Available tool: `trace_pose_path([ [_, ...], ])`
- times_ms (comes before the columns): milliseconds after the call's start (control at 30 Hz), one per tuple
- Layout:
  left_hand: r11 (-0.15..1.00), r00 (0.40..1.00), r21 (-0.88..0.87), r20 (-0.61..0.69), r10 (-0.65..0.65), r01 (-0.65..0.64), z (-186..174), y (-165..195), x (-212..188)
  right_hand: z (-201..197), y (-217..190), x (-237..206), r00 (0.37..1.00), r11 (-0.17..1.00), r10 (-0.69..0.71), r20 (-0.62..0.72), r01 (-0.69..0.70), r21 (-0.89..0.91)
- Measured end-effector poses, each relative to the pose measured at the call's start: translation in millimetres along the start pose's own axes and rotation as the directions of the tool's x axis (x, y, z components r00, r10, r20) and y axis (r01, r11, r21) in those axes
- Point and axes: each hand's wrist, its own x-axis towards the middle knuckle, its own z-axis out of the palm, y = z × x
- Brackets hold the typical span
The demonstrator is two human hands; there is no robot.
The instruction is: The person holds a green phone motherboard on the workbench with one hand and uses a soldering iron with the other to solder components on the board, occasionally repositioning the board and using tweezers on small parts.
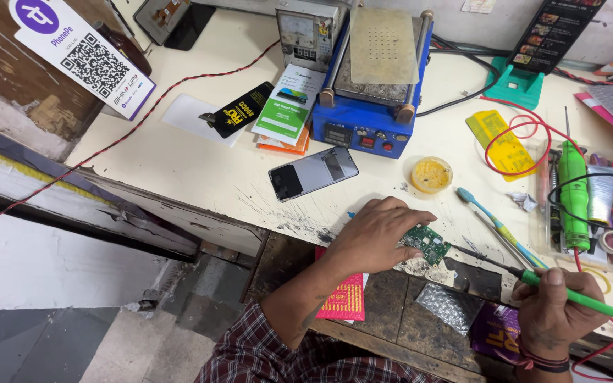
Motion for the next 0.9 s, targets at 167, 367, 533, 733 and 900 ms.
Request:
trace_pose_path([
  [167, 1.000, 1.000, 0.004, 0.025, -0.002, 0.002, -6.1, 5.8, 2.7, 1.5, 1.9, 0.9, 0.998, 0.998, 0.015, -0.054, -0.012, 0.059],
  [367, 0.999, 0.997, 0.007, 0.065, -0.048, 0.048, 8.5, 8.7, 10.8, -7.7, 9.2, -2.8, 0.996, 0.996, 0.047, -0.082, -0.041, 0.076],
  [533, 0.999, 0.997, 0.052, 0.082, 0.001, -0.005, 36.1, 3.9, 9.6, -19.3, 12.5, -18.1, 0.996, 0.997, 0.052, -0.076, -0.048, 0.058],
  [733, 0.998, 0.998, 0.055, 0.058, 0.031, -0.034, 40.5, -0.2, 8.0, -20.4, 14.1, -21.8, 0.999, 1.000, -0.004, -0.045, 0.003, -0.007],
  [900, 0.997, 0.999, 0.056, 0.027, 0.043, -0.045, 38.6, -0.7, 7.2, -12.5, 14.2, -24.8, 0.999, 1.000, 0.005, -0.032, -0.006, -0.028],
])
